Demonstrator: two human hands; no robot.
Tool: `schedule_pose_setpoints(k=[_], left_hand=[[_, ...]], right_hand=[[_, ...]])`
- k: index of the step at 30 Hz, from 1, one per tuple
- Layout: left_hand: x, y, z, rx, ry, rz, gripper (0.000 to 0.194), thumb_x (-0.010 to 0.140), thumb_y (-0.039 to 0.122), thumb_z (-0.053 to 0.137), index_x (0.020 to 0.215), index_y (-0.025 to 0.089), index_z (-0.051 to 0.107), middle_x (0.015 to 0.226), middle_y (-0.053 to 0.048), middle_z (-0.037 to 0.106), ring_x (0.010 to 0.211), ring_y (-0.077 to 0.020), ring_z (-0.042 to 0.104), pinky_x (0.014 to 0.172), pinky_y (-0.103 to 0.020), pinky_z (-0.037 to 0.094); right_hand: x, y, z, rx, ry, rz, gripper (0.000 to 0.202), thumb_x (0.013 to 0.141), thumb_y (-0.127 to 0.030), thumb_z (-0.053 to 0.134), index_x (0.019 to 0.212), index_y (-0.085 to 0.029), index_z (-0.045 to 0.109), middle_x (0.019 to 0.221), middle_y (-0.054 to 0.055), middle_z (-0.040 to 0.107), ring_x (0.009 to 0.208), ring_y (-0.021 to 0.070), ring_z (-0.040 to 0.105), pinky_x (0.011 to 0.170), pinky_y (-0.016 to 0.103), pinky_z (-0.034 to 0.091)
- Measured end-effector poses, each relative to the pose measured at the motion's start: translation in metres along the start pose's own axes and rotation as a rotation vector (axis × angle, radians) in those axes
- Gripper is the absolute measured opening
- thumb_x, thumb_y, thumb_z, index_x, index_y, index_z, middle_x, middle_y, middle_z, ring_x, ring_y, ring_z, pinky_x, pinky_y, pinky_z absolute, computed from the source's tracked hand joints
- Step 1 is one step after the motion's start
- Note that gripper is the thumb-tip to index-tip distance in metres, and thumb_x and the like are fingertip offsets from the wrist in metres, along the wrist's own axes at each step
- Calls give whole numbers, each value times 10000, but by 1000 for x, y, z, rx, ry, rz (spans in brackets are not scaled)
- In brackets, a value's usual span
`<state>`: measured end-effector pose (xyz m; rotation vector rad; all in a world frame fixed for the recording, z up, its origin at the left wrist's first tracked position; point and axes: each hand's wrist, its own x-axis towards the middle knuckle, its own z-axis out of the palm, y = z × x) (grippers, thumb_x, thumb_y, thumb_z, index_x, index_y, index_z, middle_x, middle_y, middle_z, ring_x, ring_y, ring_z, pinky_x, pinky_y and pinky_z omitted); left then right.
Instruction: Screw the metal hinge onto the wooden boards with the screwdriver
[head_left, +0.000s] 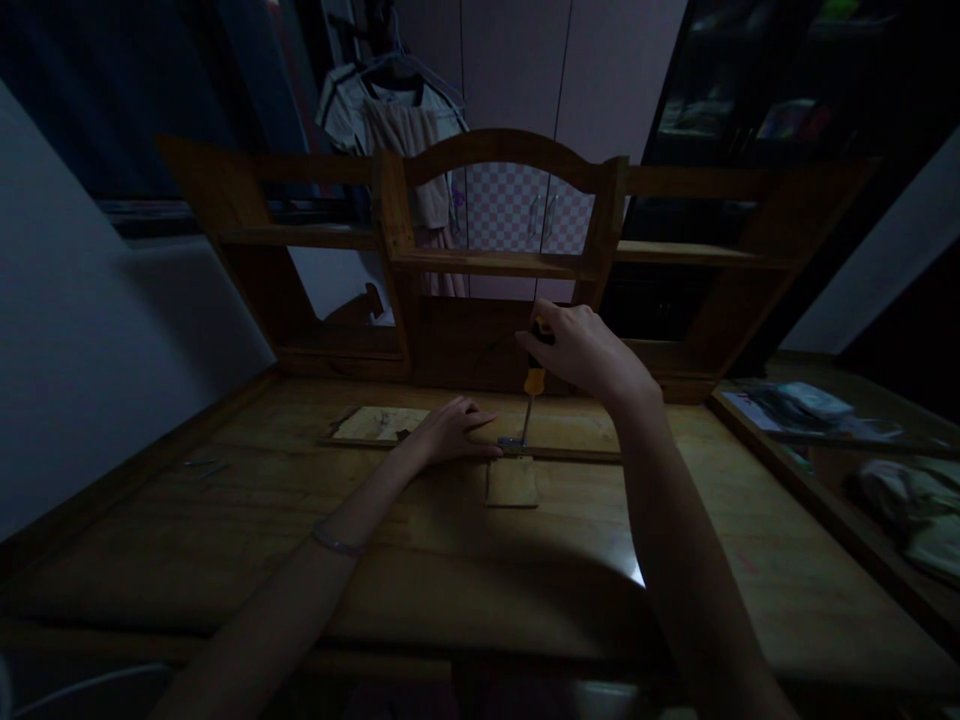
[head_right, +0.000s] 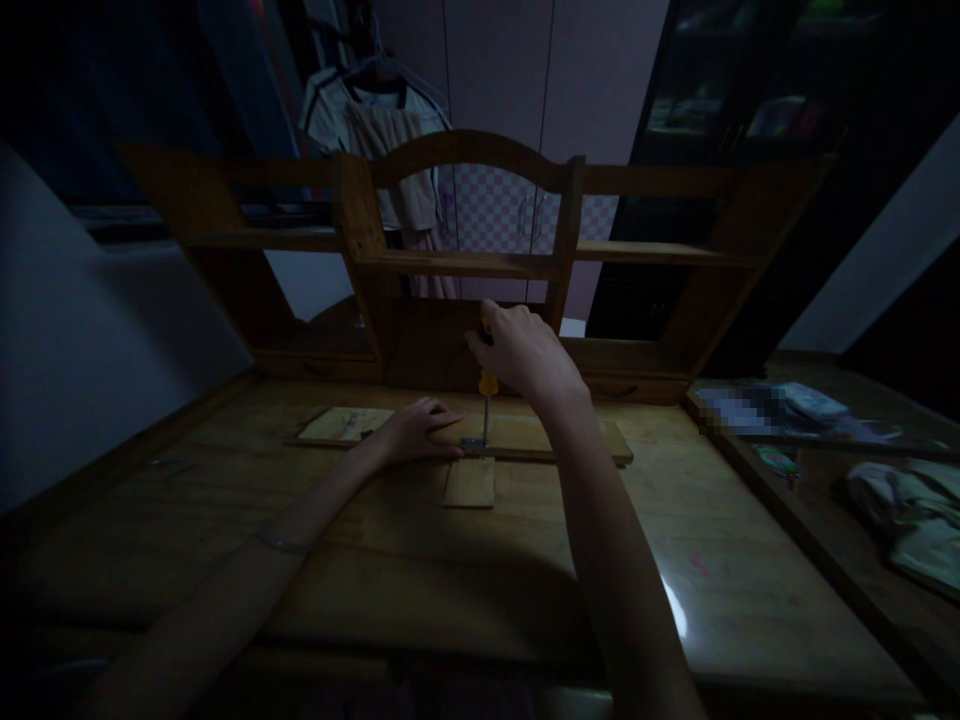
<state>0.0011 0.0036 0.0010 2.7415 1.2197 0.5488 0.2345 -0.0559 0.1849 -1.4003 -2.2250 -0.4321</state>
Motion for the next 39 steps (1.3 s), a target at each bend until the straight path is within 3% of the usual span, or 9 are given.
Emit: schedule_pose_setpoints(k=[3, 5, 9, 14, 19, 21, 27, 32, 39], left_hand=[[0, 2, -3, -2, -11, -3, 814, 726, 796, 575, 1358, 284, 576, 1115, -78, 576, 1015, -227, 538, 880, -313, 413], [0, 3, -4, 3, -17, -9, 812, 726, 799, 570, 1353, 284, 582, 1118, -76, 579, 1020, -229, 538, 887, -314, 411], [0, 4, -6, 3, -25, -18, 808, 731, 804, 558, 1343, 277, 591, 1146, -74, 577, 1046, -230, 537, 897, -309, 410], [-1, 6, -6, 12, -29, -17, 818, 732, 811, 549, 1341, 266, 593, 1132, -78, 580, 1042, -228, 539, 899, -309, 414], [0, 5, -6, 25, -32, -5, 821, 732, 813, 547, 1340, 262, 595, 1138, -85, 578, 1046, -234, 538, 904, -321, 416], [0, 4, -4, 24, -20, 16, 814, 739, 804, 550, 1342, 259, 593, 1143, -89, 578, 1048, -234, 538, 902, -321, 416], [1, 3, -1, 39, -13, 3, 797, 749, 796, 548, 1367, 293, 566, 1142, -81, 574, 1042, -231, 536, 893, -320, 415], [-2, 6, -5, 60, -20, 15, 805, 767, 793, 527, 1374, 265, 561, 1144, -90, 575, 1043, -231, 537, 886, -315, 424], [0, 10, -4, 109, 25, 107, 822, 777, 771, 540, 1393, 228, 529, 1253, -129, 552, 1125, -271, 526, 963, -378, 414]], right_hand=[[-3, -5, -6, -97, -8, 73, 355, 985, -480, 528, 1071, -137, 557, 890, 121, 639, 850, 310, 617, 681, 328, 402], [-4, -6, -8, -47, -24, 80, 317, 978, -436, 516, 1057, -132, 555, 935, 125, 640, 880, 308, 616, 717, 337, 415], [0, -4, -4, 104, -21, -41, 177, 962, -292, 536, 1072, -156, 566, 1016, 83, 637, 960, 246, 606, 774, 287, 418], [1, -6, 0, -114, 32, 72, 301, 993, -407, 496, 1045, -124, 582, 909, 125, 643, 863, 302, 621, 698, 334, 414], [1, -4, 1, 50, 24, -24, 263, 977, -322, 517, 1152, -138, 583, 1060, 102, 641, 987, 270, 609, 798, 312, 427], [2, -3, 3, 34, 40, -47, 238, 986, -300, 526, 1163, -150, 581, 1030, 85, 648, 969, 257, 617, 781, 301, 427], [1, -6, 4, -105, 59, 32, 334, 1002, -450, 524, 1098, -135, 580, 912, 102, 653, 855, 300, 634, 680, 334, 424], [-1, -2, -3, 78, -2, -10, 294, 972, -332, 528, 1191, -143, 578, 1078, 103, 639, 1005, 267, 605, 823, 318, 427], [2, -1, -1, 61, 7, -23, 227, 1002, -307, 523, 1178, -178, 584, 969, 75, 650, 939, 254, 621, 774, 307, 419]])
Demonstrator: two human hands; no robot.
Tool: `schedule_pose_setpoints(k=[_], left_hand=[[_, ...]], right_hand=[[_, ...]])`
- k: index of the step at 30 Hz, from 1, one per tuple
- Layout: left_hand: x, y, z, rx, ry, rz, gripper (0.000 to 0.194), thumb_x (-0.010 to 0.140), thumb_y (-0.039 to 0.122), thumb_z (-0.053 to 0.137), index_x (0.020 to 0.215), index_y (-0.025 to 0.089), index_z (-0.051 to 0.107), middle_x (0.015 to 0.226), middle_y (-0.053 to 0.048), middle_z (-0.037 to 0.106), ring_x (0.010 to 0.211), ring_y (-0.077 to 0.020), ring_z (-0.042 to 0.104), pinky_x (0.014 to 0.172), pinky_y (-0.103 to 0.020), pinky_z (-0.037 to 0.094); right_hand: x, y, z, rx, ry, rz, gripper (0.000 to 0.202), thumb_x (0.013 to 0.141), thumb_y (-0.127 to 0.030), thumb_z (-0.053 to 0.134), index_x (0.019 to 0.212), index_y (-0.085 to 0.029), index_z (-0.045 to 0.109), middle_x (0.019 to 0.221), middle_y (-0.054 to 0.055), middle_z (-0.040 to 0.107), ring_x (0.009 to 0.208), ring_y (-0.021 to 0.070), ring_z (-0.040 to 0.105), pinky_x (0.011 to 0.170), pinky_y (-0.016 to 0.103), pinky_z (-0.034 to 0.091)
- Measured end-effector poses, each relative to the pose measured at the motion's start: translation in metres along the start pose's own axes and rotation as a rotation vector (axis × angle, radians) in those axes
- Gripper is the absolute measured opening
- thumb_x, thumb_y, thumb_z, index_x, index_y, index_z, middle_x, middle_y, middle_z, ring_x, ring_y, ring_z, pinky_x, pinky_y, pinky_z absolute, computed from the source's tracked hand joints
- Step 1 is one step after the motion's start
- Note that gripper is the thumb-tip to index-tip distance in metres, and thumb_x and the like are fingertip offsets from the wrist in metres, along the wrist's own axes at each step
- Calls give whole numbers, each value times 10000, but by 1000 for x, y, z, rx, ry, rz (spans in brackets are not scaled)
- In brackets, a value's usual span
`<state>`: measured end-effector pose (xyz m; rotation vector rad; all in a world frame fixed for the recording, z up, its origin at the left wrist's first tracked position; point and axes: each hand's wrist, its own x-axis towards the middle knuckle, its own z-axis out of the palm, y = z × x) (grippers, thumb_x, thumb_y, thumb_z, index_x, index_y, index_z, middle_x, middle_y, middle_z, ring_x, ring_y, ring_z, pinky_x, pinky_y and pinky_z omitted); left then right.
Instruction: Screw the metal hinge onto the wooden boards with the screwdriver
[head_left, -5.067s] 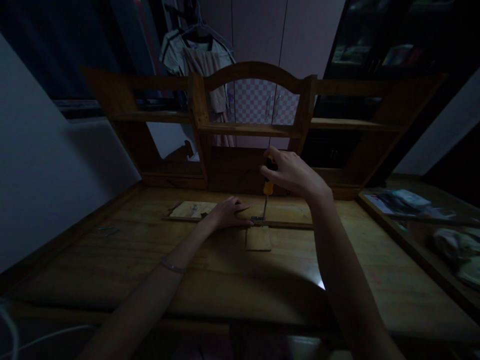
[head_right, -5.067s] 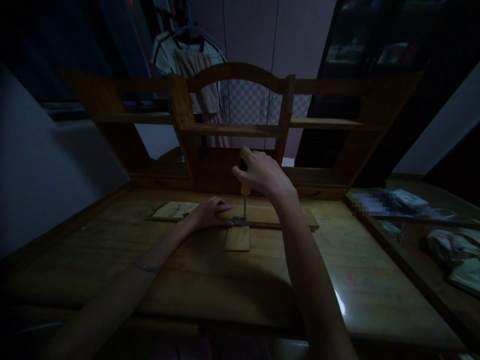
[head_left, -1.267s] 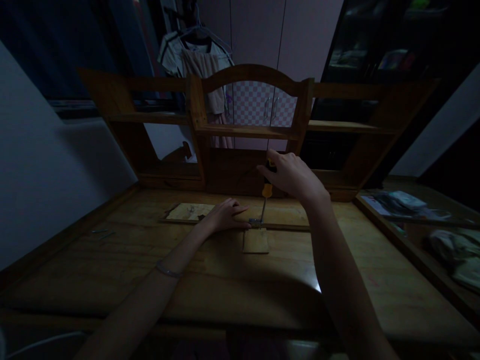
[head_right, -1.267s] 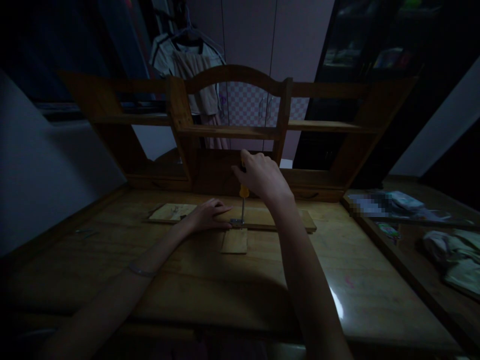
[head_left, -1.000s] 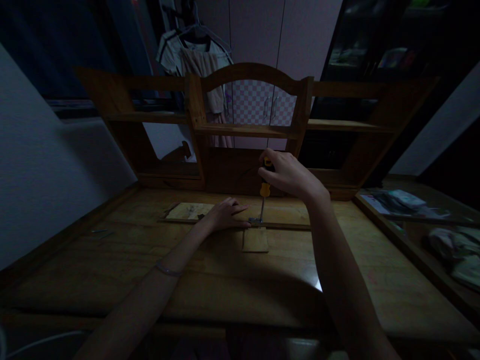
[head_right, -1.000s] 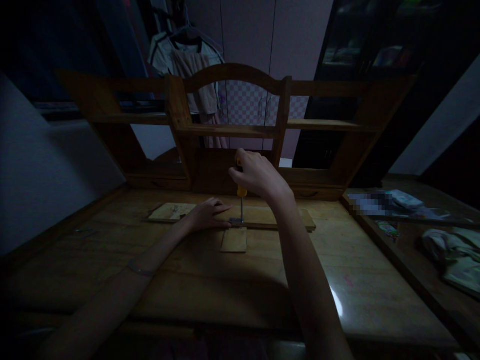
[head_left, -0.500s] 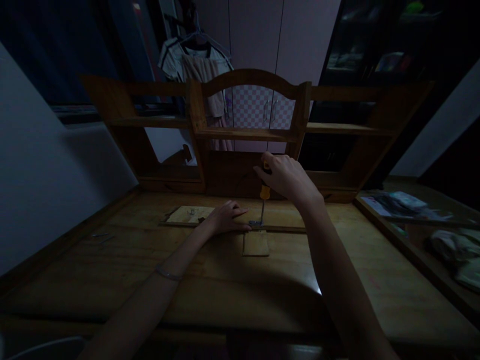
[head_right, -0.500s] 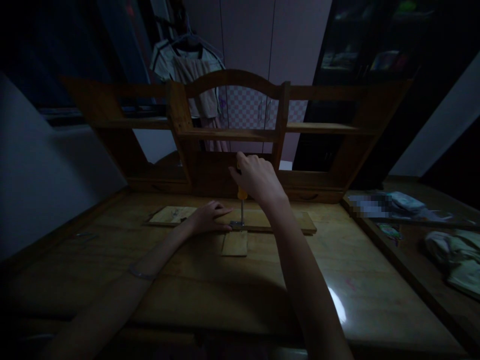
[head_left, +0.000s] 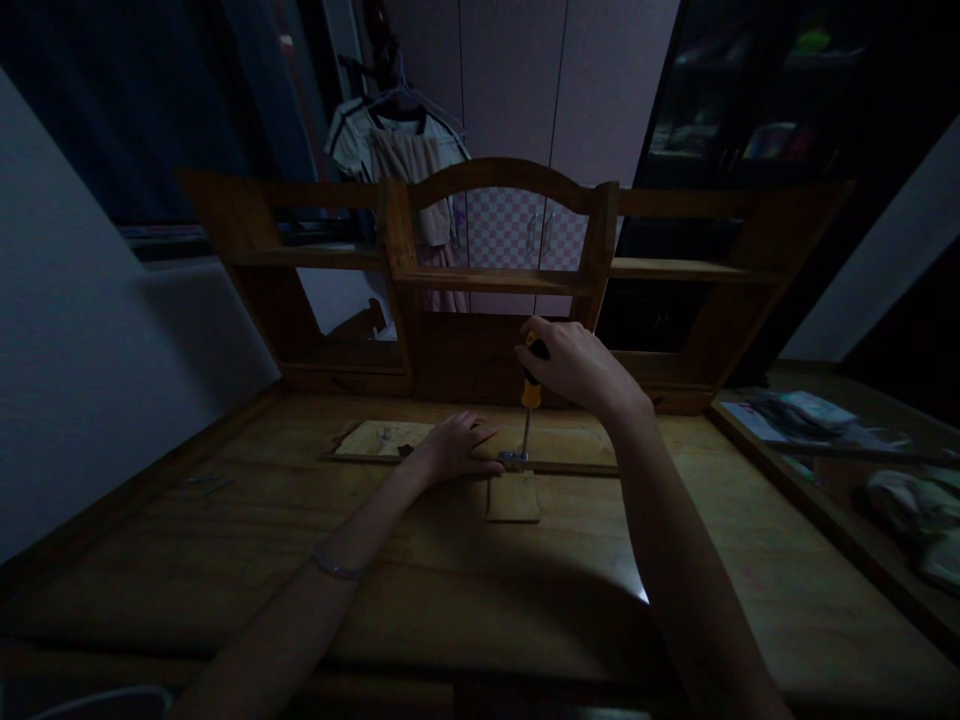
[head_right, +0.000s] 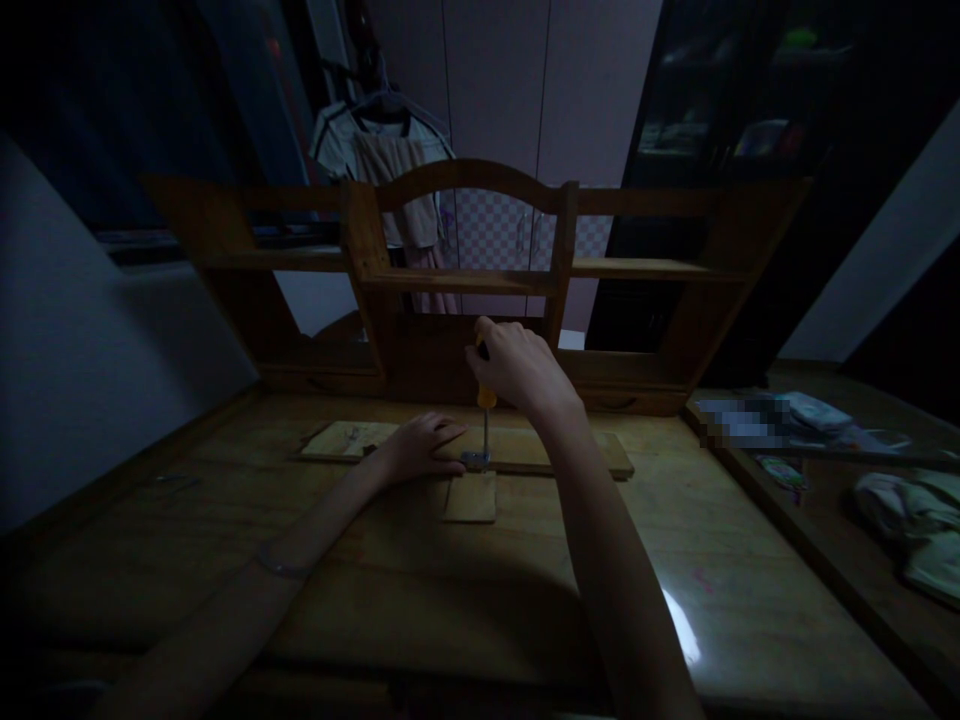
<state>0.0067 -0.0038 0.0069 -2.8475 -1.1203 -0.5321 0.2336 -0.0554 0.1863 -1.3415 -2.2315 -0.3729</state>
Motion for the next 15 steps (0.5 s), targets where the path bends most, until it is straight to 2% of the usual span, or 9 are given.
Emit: schedule_pose_setpoints(k=[4, 10, 15], left_hand=[[1, 11, 3, -4, 78, 84, 703, 822, 709, 552, 1333, 226, 575, 1353, -115, 509, 1224, -274, 477, 1031, -395, 384], [-1, 39, -2, -117, 168, 126, 369, 938, 512, 523, 1151, 263, 692, 1184, -57, 615, 1115, -216, 539, 961, -365, 431], [1, 45, 0, -129, 169, 159, 280, 954, 401, 531, 1086, 246, 723, 1090, -64, 635, 1053, -203, 551, 923, -354, 448]], right_hand=[[0, 1, -2, -8, -29, 27, 285, 988, -351, 529, 1199, -166, 577, 990, 92, 651, 936, 271, 623, 774, 322, 425], [-2, 3, -4, 25, -55, 40, 342, 974, -328, 527, 1260, -143, 564, 1032, 110, 648, 998, 278, 608, 818, 323, 427], [-1, 6, -1, 60, -21, 8, 322, 969, -292, 533, 1253, -146, 571, 1056, 106, 648, 1026, 272, 604, 845, 322, 428]])
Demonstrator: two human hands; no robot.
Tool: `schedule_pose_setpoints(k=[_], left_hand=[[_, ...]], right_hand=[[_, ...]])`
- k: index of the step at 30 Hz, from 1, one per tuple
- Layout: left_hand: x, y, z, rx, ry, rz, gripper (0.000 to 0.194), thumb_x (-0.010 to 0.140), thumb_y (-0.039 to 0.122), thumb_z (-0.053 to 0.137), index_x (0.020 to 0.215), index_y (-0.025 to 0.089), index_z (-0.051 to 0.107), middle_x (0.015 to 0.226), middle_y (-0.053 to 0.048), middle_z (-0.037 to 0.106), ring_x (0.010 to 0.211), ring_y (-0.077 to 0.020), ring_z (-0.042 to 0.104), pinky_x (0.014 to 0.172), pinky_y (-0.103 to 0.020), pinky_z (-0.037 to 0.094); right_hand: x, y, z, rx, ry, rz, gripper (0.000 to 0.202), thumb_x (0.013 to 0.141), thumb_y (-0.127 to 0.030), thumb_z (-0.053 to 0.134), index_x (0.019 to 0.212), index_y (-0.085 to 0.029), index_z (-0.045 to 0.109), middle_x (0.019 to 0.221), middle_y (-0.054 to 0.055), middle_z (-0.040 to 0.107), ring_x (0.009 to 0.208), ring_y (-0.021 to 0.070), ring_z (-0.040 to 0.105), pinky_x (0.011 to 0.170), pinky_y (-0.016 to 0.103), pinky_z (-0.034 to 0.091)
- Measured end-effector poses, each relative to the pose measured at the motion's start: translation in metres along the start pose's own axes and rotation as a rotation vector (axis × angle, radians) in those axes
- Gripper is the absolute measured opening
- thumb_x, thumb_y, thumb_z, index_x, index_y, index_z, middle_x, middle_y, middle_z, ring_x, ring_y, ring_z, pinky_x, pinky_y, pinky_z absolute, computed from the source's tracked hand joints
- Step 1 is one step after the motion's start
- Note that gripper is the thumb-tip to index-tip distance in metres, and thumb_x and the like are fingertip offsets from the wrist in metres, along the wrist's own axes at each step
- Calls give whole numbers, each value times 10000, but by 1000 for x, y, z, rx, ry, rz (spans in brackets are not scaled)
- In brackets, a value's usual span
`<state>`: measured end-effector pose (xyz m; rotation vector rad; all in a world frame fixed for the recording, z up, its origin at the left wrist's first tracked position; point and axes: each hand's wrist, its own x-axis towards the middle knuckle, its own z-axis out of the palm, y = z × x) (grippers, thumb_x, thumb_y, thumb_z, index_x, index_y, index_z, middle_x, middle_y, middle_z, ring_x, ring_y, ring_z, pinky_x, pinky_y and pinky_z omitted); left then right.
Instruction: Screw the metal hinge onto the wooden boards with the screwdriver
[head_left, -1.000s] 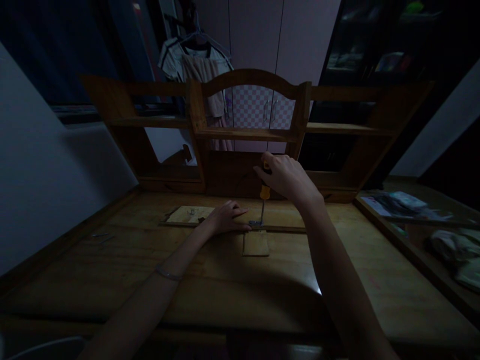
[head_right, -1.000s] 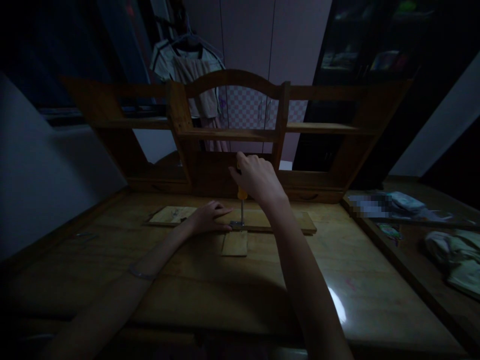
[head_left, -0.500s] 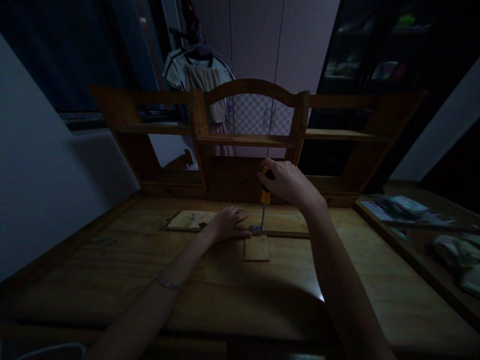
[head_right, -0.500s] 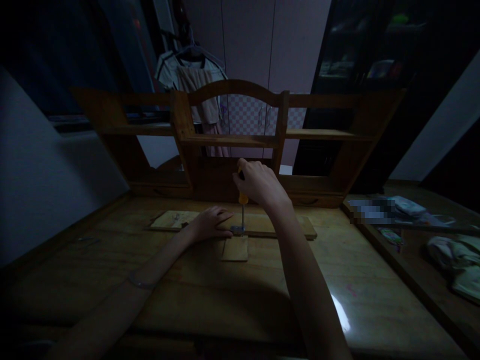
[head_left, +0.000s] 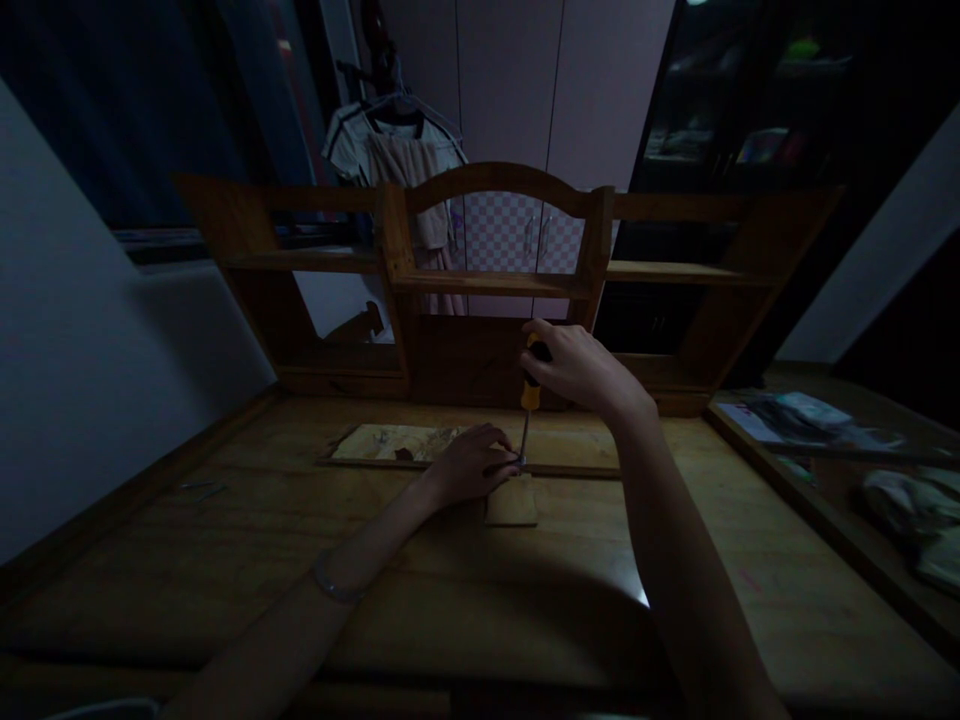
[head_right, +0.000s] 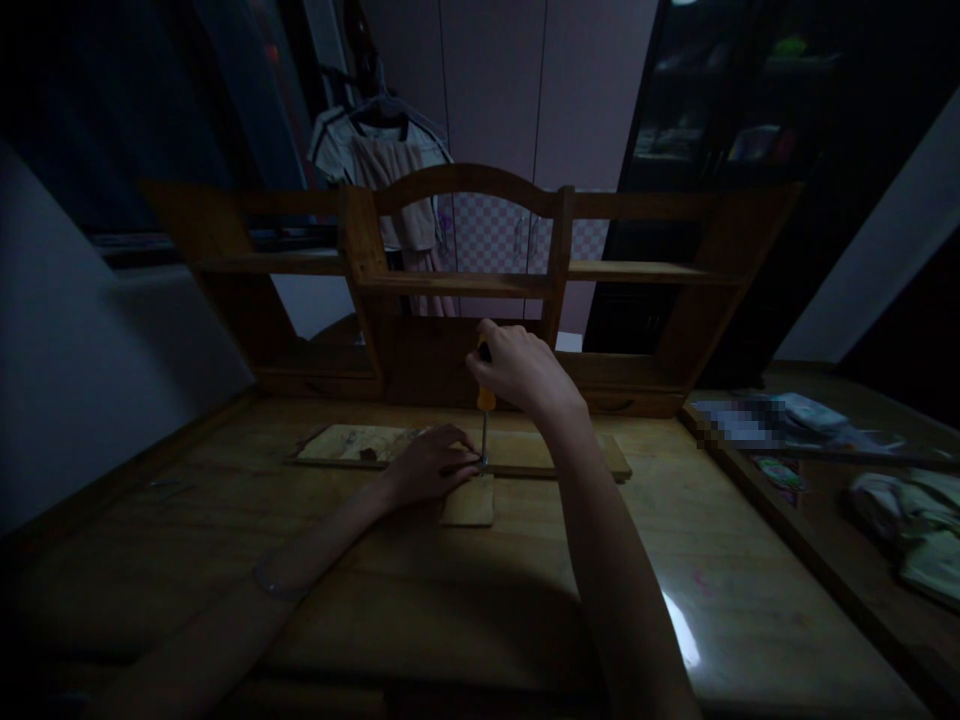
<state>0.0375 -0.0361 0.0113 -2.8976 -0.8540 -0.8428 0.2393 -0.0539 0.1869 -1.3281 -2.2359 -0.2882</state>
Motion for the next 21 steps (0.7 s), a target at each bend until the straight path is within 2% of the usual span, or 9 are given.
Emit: schedule_pose_setpoints(k=[21], left_hand=[[0, -5, 6, -34, 10, 16, 273, 972, 386, 513, 1066, 262, 737, 1073, -61, 642, 1024, -183, 565, 884, -333, 473]], right_hand=[[0, 6, -1, 1, -11, -2, 317, 982, -300, 551, 1260, -150, 575, 1065, 95, 650, 1041, 265, 595, 868, 315, 421]])
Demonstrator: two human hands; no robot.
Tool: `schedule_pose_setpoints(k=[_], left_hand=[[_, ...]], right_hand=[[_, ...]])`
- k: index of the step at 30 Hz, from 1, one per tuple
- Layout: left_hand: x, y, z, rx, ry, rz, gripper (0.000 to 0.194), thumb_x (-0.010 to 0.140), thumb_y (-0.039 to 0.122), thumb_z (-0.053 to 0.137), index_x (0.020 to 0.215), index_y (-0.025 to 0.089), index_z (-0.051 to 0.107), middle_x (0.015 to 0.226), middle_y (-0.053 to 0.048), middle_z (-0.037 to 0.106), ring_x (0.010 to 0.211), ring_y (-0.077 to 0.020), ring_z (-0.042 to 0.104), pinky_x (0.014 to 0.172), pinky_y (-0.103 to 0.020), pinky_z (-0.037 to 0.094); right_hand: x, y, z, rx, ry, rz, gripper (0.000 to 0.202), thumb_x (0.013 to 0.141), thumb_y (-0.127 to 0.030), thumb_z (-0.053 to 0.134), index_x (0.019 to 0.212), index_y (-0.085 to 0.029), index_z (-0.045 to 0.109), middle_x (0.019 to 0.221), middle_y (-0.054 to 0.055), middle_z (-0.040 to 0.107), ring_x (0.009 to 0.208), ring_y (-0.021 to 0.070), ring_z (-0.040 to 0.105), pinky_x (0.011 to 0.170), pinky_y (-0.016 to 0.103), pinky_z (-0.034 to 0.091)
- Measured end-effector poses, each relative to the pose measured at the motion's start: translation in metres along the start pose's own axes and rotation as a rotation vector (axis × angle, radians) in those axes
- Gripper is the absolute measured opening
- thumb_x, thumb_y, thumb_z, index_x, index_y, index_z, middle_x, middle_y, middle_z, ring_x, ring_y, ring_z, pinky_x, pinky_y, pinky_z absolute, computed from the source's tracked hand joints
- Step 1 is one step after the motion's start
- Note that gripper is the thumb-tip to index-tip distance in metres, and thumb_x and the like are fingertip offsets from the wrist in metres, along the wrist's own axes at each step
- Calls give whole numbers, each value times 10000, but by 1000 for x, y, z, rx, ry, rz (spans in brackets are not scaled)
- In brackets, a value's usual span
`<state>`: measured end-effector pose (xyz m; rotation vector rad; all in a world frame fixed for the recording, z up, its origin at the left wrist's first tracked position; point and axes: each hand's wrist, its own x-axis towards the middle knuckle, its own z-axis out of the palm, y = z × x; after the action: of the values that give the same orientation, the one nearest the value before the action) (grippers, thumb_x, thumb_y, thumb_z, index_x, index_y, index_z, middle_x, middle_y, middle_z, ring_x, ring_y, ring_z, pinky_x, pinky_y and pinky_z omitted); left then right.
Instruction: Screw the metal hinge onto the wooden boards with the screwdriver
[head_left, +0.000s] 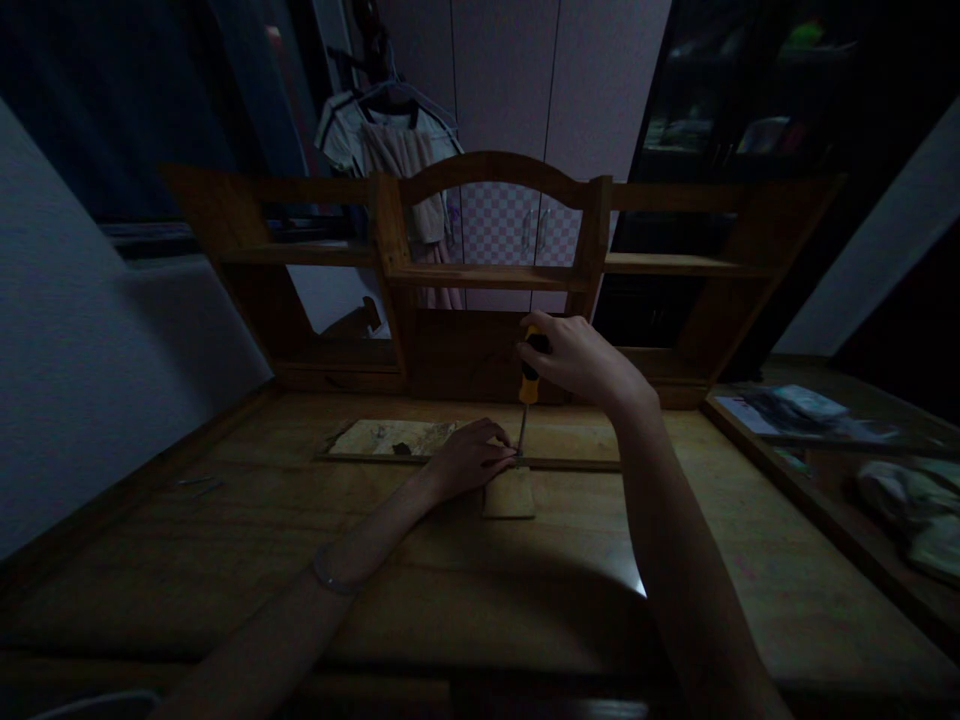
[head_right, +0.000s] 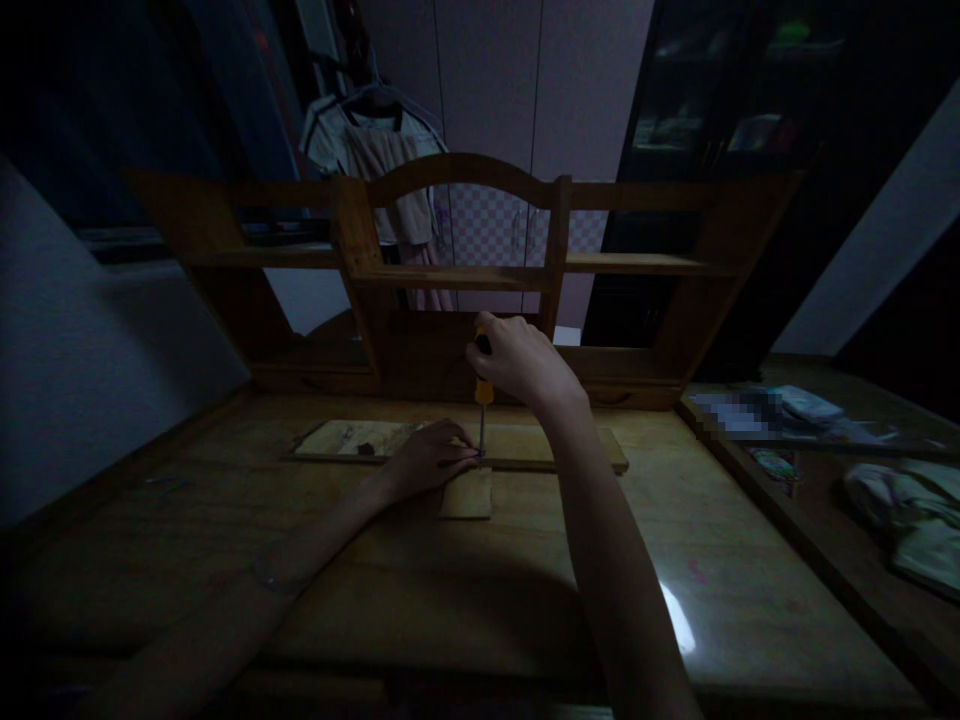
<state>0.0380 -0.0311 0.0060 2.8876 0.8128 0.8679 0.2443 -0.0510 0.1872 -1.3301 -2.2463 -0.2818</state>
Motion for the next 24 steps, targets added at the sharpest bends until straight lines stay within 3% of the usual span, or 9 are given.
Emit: schedule_pose_setpoints(k=[5, 11, 17, 21, 24], left_hand=[[-1, -3, 2, -4, 6, -6, 265, 969, 390, 517, 1065, 279, 737, 1073, -59, 637, 1036, -184, 558, 888, -340, 473], [0, -3, 2, -7, -1, -1, 273, 971, 388, 509, 1060, 260, 733, 1067, -51, 640, 1028, -176, 564, 898, -319, 464], [0, -3, 2, 33, -25, -38, 269, 954, 414, 534, 1094, 244, 689, 1119, -46, 625, 1082, -181, 553, 932, -310, 447], [-3, -11, 1, 131, -88, -123, 582, 877, 624, 553, 1300, 224, 563, 1254, -84, 565, 1142, -243, 525, 963, -360, 432], [-4, -17, 1, 208, -124, -207, 846, 796, 773, 508, 1422, 207, 452, 1220, -115, 562, 1083, -276, 540, 912, -380, 445]], right_hand=[[0, -1, -1, -2, 32, -45, 285, 985, -269, 576, 1243, -150, 572, 1039, 85, 648, 991, 237, 602, 840, 287, 416], [-1, -6, 0, -75, 57, -20, 214, 996, -371, 583, 1040, -162, 579, 891, 60, 641, 829, 231, 610, 672, 277, 389], [-3, -7, 1, -11, 10, 1, 284, 966, -371, 606, 1150, -160, 559, 965, 81, 641, 920, 253, 610, 761, 296, 425], [-2, -3, 1, 37, -21, 3, 353, 920, -299, 610, 1223, -128, 547, 1062, 109, 633, 999, 263, 595, 848, 308, 439], [-1, -1, 0, 56, -21, 5, 361, 899, -279, 609, 1218, -117, 561, 1128, 120, 615, 1056, 265, 572, 909, 310, 426]])
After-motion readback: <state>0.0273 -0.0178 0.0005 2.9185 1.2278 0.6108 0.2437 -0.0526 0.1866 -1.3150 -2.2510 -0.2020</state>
